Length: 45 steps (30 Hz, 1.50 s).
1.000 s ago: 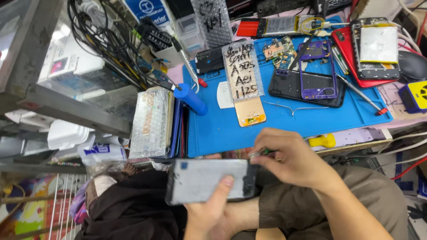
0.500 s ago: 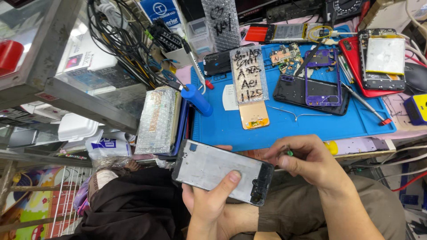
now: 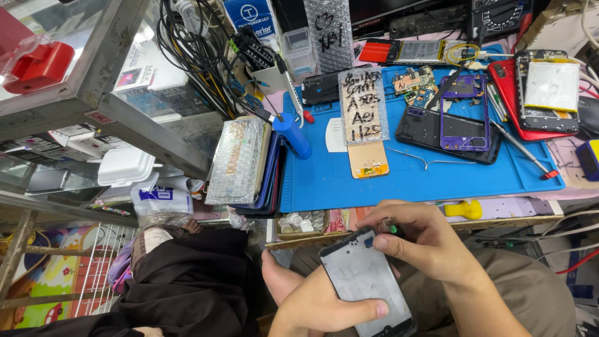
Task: The person pries a mobile phone screen from its metal frame by hand and with a small prying tool on a workbench.
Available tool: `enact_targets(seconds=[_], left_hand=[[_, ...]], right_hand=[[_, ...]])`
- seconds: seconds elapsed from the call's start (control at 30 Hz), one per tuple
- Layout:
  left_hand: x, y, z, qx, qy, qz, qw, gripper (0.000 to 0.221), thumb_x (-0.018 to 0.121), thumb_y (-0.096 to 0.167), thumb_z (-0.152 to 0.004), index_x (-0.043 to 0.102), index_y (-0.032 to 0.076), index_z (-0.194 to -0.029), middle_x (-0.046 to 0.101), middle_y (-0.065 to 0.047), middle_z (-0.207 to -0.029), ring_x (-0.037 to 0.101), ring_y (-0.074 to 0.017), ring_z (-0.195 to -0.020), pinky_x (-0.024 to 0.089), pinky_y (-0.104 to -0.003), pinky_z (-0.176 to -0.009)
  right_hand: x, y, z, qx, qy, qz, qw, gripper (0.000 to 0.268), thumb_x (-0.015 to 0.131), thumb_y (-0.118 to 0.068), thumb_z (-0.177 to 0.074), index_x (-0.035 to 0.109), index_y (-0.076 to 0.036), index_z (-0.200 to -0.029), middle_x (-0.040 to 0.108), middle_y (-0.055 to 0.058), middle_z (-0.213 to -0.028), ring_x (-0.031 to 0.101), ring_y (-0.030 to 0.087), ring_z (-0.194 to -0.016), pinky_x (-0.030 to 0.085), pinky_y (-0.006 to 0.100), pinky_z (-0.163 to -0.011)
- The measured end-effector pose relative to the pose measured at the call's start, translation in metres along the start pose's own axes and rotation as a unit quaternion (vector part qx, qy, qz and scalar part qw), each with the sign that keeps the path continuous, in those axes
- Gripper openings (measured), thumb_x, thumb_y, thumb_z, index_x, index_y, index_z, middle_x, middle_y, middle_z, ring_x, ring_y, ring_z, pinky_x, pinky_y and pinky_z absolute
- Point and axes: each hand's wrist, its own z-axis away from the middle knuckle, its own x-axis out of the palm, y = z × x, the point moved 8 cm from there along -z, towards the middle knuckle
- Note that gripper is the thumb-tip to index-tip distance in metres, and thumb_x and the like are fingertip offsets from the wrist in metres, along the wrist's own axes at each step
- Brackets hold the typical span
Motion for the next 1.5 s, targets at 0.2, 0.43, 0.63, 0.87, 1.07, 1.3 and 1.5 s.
enact_targets(seconds=[0.2, 0.43, 0.63, 0.87, 1.07, 1.3, 1.5], left_hand=[[-0.01, -0.013, -0.001, -0.029, 0.077, 0.073, 0.994, 0.069, 0.078, 0.018, -0.087, 0.045, 0.002, -0.145, 0.063, -0.004, -0.131, 0.061, -0.0133, -0.121, 0.051, -0.033, -0.104], [-0.045, -0.027, -0.015, 0.005, 0.226, 0.02, 0.974, 0.044, 0.059, 0.018, -0.102, 0.055, -0.004, -0.141, 0.071, -0.01, -0.124, 0.064, -0.0143, -0.111, 0.051, -0.029, -0.098], [-0.073, -0.022, -0.013, 0.035, 0.32, -0.073, 0.944, 0.064, 0.061, 0.01, -0.098, 0.031, 0.005, -0.155, 0.065, -0.015, -0.135, 0.062, -0.02, -0.123, 0.047, -0.031, -0.104], [-0.101, -0.029, -0.017, 0.002, 0.338, -0.14, 0.931, 0.07, 0.065, 0.003, -0.091, 0.038, 0.003, -0.155, 0.055, -0.019, -0.15, 0.052, -0.0227, -0.14, 0.038, -0.032, -0.114], [-0.109, -0.033, -0.017, 0.052, 0.343, -0.111, 0.931, 0.069, 0.067, -0.002, -0.091, 0.041, -0.001, -0.155, 0.057, -0.024, -0.149, 0.051, -0.0249, -0.14, 0.036, -0.033, -0.115], [-0.111, -0.052, -0.018, -0.034, 0.333, 0.021, 0.942, 0.071, 0.065, 0.003, -0.09, 0.038, 0.005, -0.156, 0.071, -0.017, -0.128, 0.068, -0.0174, -0.113, 0.05, -0.026, -0.098], [-0.116, -0.042, -0.016, -0.011, 0.334, -0.088, 0.938, 0.068, 0.067, 0.005, -0.091, 0.042, 0.0, -0.153, 0.068, -0.018, -0.137, 0.063, -0.0221, -0.127, 0.043, -0.031, -0.108]], right_hand=[[-0.019, 0.013, 0.004, 0.04, 0.106, 0.009, 0.994, 0.012, 0.076, 0.0, -0.085, 0.079, 0.006, -0.095, 0.072, 0.006, -0.084, 0.062, 0.008, -0.072, 0.047, 0.023, -0.062], [-0.038, 0.041, -0.006, 0.097, 0.203, 0.11, 0.968, 0.013, 0.076, -0.009, -0.087, 0.081, 0.001, -0.093, 0.07, 0.003, -0.068, 0.055, 0.006, -0.052, 0.042, 0.024, -0.046], [-0.039, 0.019, -0.018, 0.074, 0.211, 0.375, 0.9, 0.022, 0.076, -0.013, -0.086, 0.075, -0.003, -0.106, 0.075, 0.01, -0.076, 0.063, 0.015, -0.055, 0.05, 0.032, -0.052], [0.0, 0.0, -0.029, -0.022, 0.092, 0.462, 0.882, 0.04, 0.06, 0.001, -0.087, 0.072, -0.009, -0.124, 0.066, 0.011, -0.096, 0.068, 0.029, -0.082, 0.055, 0.038, -0.07], [0.01, 0.018, -0.047, 0.044, 0.036, 0.628, 0.776, 0.044, 0.07, -0.008, -0.081, 0.077, -0.02, -0.122, 0.065, 0.009, -0.082, 0.066, 0.034, -0.071, 0.052, 0.047, -0.061], [0.021, 0.017, -0.048, 0.009, 0.065, 0.642, 0.764, 0.038, 0.067, -0.004, -0.081, 0.077, -0.018, -0.115, 0.065, 0.007, -0.086, 0.065, 0.03, -0.064, 0.053, 0.043, -0.056], [0.022, 0.024, -0.046, 0.021, 0.079, 0.666, 0.741, 0.043, 0.067, -0.003, -0.078, 0.078, -0.02, -0.116, 0.064, 0.006, -0.084, 0.064, 0.028, -0.058, 0.054, 0.04, -0.054]])
